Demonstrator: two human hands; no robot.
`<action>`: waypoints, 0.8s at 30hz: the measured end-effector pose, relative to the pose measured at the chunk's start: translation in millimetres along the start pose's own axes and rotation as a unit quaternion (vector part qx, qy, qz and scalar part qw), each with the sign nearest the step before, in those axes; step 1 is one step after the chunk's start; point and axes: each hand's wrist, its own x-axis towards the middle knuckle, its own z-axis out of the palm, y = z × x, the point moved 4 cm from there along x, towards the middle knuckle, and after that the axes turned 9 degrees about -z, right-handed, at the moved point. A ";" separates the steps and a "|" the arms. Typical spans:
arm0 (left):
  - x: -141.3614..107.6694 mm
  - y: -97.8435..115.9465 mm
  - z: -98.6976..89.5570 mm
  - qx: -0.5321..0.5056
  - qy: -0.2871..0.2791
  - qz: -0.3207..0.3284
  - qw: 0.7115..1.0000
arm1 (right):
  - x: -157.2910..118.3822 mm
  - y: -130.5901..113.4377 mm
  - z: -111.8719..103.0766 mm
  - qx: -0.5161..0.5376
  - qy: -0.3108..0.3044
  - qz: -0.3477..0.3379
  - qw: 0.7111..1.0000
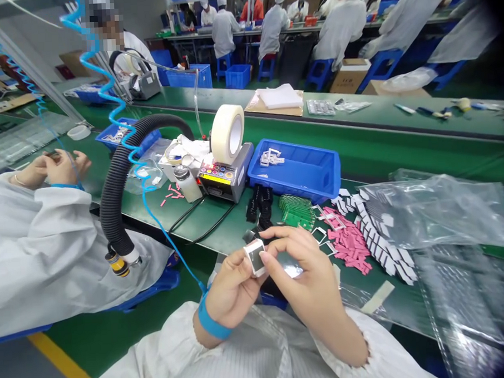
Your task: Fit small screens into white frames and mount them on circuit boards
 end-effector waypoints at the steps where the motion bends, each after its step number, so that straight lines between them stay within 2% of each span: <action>1: 0.4 0.0 0.0 -0.001 -0.001 0.003 1.000 | -0.2 0.0 0.1 0.008 0.000 0.003 1.000; 6: 0.2 5.2 -8.1 -0.029 0.019 0.008 0.999 | -2.6 -0.6 -4.4 0.117 -0.001 0.029 0.993; 8: -4.0 12.8 -13.1 -0.045 0.026 0.033 0.998 | -3.0 0.9 -9.1 0.160 0.009 0.050 0.986; 10: -10.9 23.2 -13.1 -0.021 0.004 0.079 0.997 | -2.8 3.2 -13.8 0.178 0.025 0.068 0.981; 14: -23.9 36.0 -0.2 0.140 -0.064 0.137 0.979 | -1.5 5.9 -16.4 0.149 0.037 0.075 0.985; 16: -26.1 35.9 4.0 0.182 -0.073 0.142 0.970 | -1.2 5.2 -14.0 0.123 0.027 0.064 0.990; 19: -25.5 32.2 5.0 0.205 -0.067 0.135 0.967 | -1.3 2.5 -10.9 0.070 0.014 0.037 0.997; 24: -22.7 34.1 1.7 0.227 -0.012 0.109 0.968 | -4.0 0.0 -14.4 0.006 0.003 -0.004 1.000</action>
